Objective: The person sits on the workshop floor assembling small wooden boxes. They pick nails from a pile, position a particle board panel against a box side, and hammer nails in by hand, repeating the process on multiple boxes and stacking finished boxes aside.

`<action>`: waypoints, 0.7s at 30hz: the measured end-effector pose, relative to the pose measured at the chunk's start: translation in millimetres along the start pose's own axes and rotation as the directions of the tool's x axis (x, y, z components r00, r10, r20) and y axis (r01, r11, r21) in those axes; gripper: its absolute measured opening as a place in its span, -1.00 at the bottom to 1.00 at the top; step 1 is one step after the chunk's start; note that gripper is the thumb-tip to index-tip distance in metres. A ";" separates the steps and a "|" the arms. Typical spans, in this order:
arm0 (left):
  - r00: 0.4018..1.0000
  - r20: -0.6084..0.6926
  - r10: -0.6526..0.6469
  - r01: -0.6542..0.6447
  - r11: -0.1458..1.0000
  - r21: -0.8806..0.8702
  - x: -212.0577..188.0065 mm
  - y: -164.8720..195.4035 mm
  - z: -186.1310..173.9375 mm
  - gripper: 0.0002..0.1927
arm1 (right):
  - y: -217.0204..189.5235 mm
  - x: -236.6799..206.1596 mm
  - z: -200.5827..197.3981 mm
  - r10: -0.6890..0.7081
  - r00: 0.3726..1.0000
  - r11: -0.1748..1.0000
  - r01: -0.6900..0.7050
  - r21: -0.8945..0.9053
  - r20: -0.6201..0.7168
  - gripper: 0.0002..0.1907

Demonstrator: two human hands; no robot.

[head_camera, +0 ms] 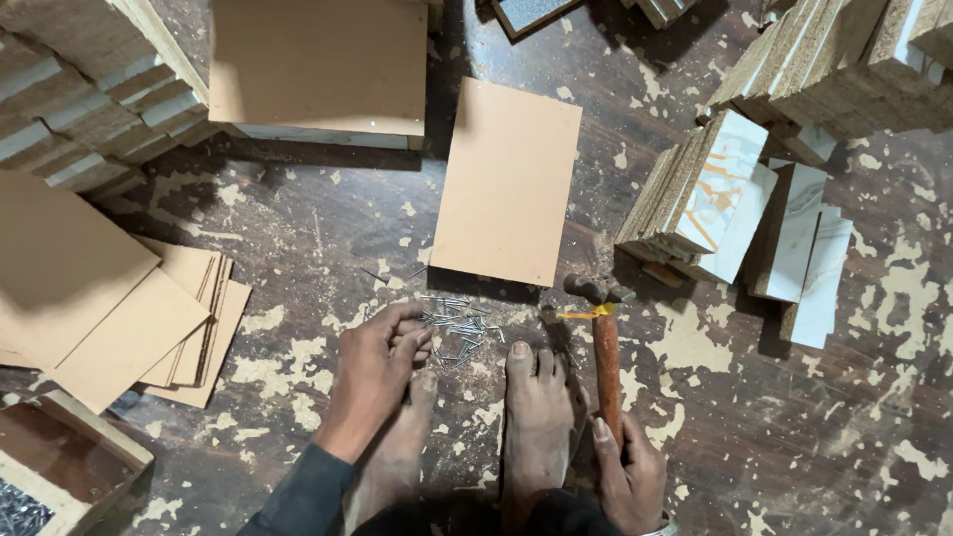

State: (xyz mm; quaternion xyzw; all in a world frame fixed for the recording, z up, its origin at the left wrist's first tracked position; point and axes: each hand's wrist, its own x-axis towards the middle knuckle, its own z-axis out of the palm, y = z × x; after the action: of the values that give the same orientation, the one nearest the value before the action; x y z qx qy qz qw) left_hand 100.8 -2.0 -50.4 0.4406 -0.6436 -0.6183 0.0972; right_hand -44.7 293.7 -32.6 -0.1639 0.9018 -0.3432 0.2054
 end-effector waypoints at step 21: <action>0.652 -0.073 0.755 -0.639 0.598 0.484 61.7 19.0 8.3 -0.83 | -51.5 31.8 18.4 -0.259 0.951 0.963 0.269 -0.035 0.169 -0.66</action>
State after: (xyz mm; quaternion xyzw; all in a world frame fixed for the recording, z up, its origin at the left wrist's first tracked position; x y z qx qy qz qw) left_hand 50.2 -41.4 -61.3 0.2404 -0.8608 -0.3106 0.3236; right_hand -55.3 233.0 -17.9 -0.3164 0.8615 -0.3268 0.2257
